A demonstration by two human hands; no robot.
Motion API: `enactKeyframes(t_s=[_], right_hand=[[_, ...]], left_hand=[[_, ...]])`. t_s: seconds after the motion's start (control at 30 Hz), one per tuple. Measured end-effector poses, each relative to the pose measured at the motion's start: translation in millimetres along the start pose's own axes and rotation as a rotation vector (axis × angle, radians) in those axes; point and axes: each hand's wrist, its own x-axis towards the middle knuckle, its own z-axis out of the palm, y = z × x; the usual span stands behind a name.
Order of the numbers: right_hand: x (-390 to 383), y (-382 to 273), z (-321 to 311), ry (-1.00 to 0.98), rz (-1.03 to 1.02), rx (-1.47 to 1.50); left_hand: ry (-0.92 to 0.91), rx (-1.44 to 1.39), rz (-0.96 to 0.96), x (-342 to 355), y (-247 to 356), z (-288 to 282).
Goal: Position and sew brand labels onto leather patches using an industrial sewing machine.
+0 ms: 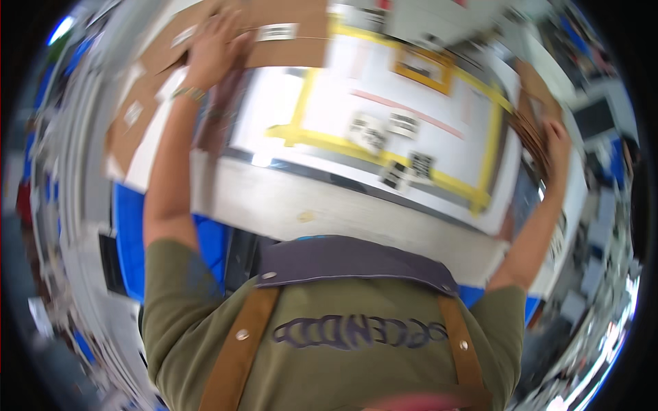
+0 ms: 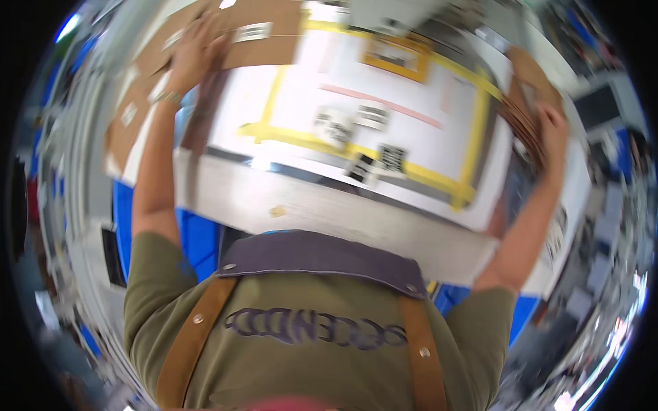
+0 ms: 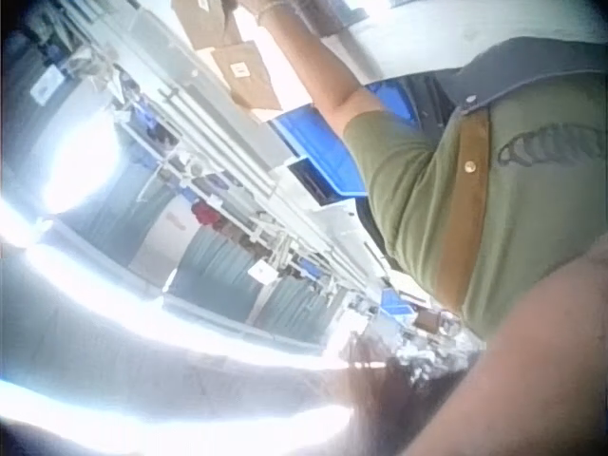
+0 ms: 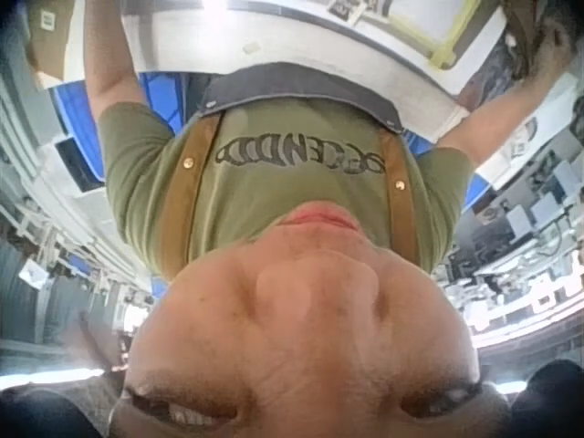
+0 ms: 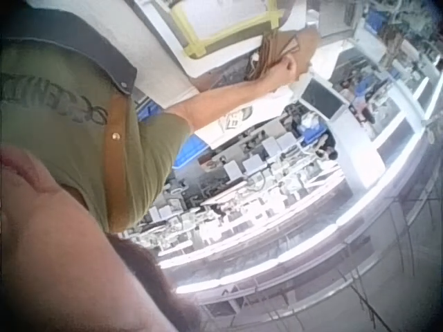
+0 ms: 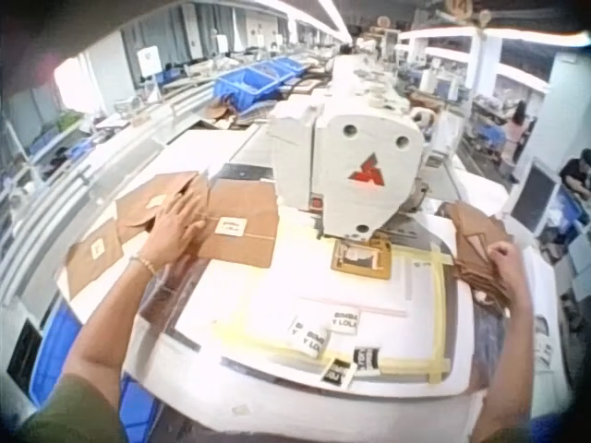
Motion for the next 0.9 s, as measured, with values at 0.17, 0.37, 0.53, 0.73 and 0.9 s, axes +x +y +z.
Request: enactKeyframes(t_s=[0.17,0.37,0.53,0.73,0.9], right_hand=[[12.3,17.9,-15.1,0.052,-0.265,-0.383],[8.5,5.5,-22.4,-0.064,-0.069,-0.284],[3.3,-1.6,-20.7,-0.047,-0.072,-0.235],[2.3,-30.4,-14.4,0.332,-0.429,-0.507],[-15.0,-81.3,3.3,0.693,-0.458,-0.208]], left_hand=[[-0.289,0.153,-0.359,-35.2,-52.1,-4.2],[-0.777,0.313,-0.493,-17.6,-22.1,-54.6],[-0.42,0.33,-0.405,-6.6,-19.0,-66.9],[-0.14,-0.008,-0.228,25.1,46.5,-71.0],[-0.213,-0.334,-0.062,34.3,138.8,-80.1]])
